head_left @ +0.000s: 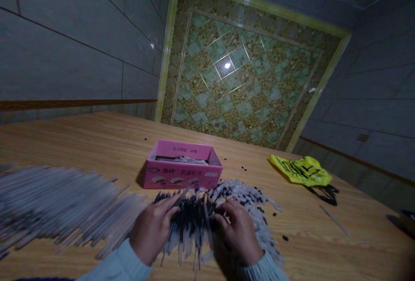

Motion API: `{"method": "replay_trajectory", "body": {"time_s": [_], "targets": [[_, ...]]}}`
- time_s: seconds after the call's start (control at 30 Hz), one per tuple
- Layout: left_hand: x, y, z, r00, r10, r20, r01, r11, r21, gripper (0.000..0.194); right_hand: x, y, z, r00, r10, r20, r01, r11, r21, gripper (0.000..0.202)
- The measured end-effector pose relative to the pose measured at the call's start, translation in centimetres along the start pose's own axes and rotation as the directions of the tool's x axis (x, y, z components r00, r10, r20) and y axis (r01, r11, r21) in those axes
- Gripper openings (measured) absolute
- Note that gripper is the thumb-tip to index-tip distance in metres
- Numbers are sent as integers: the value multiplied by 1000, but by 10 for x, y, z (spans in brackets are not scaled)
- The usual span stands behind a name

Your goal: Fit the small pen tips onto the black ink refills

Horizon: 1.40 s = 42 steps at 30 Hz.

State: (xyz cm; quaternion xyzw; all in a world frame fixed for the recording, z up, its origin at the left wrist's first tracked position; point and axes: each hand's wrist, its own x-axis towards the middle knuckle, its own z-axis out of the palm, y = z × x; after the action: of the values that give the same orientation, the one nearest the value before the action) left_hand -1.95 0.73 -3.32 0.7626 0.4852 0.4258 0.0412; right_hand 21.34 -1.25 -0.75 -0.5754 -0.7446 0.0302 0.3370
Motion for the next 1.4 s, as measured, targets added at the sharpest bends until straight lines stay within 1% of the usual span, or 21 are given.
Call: {"method": "replay_trajectory", "body": {"time_s": [0.07,0.1,0.17,0.3,0.43,0.53,0.63,0.7,0.73,0.77,0.8,0.83,0.87,0.93,1.03,1.13,1.27,1.4], "targets": [[2,0,0,1000,-22,1,22,999,-41,35,-1,7,3,997,41,66,-28,981,-194,11],[2,0,-1,1000,-29,4,29,998,-47,35,-2,9,5,994,60,96,-33,965,-261,13],[3,3,-3,999,-30,19,31,998,-47,33,-3,12,7,986,80,143,-27,940,-340,15],[2,6,-5,999,-10,34,11,1000,-18,35,-5,13,11,980,72,186,3,926,-377,15],[1,7,-6,998,-12,65,8,998,58,35,-5,14,14,978,113,176,-37,920,-390,14],[1,9,-7,997,-16,80,10,997,81,35,-5,14,15,977,116,178,-45,933,-356,13],[1,10,-7,995,-23,95,15,996,90,35,-5,15,17,982,140,130,-106,965,-242,11],[1,10,-6,993,-33,114,21,995,102,36,-5,15,20,981,169,98,-164,985,-62,9],[1,10,-6,992,-36,124,22,994,109,36,-5,15,21,978,183,97,-190,979,71,8],[1,11,-5,990,-37,135,21,993,116,36,-4,14,22,975,192,108,-212,951,225,7],[0,11,-5,989,-37,147,19,992,122,37,-3,12,23,973,195,126,-229,896,380,6],[0,12,-6,986,-33,161,13,992,123,37,-3,10,24,970,194,146,-242,822,515,6],[-1,13,-6,983,-28,179,6,993,120,38,-2,8,25,968,191,163,-251,743,620,7],[-1,15,-8,974,-11,225,-13,994,105,42,-1,3,25,966,186,181,-259,620,741,11],[-1,18,-10,955,8,297,-36,995,88,50,-2,-4,25,965,198,173,-253,526,812,15],[-1,19,-11,939,5,343,-44,993,106,55,-3,-9,25,972,203,121,-209,500,841,16],[-2,20,-10,932,2,363,-54,990,132,56,-5,-14,26,975,214,59,-173,565,806,13],[-2,22,-11,924,14,382,-70,988,135,54,-6,-16,27,977,210,40,-170,649,742,10]]}}
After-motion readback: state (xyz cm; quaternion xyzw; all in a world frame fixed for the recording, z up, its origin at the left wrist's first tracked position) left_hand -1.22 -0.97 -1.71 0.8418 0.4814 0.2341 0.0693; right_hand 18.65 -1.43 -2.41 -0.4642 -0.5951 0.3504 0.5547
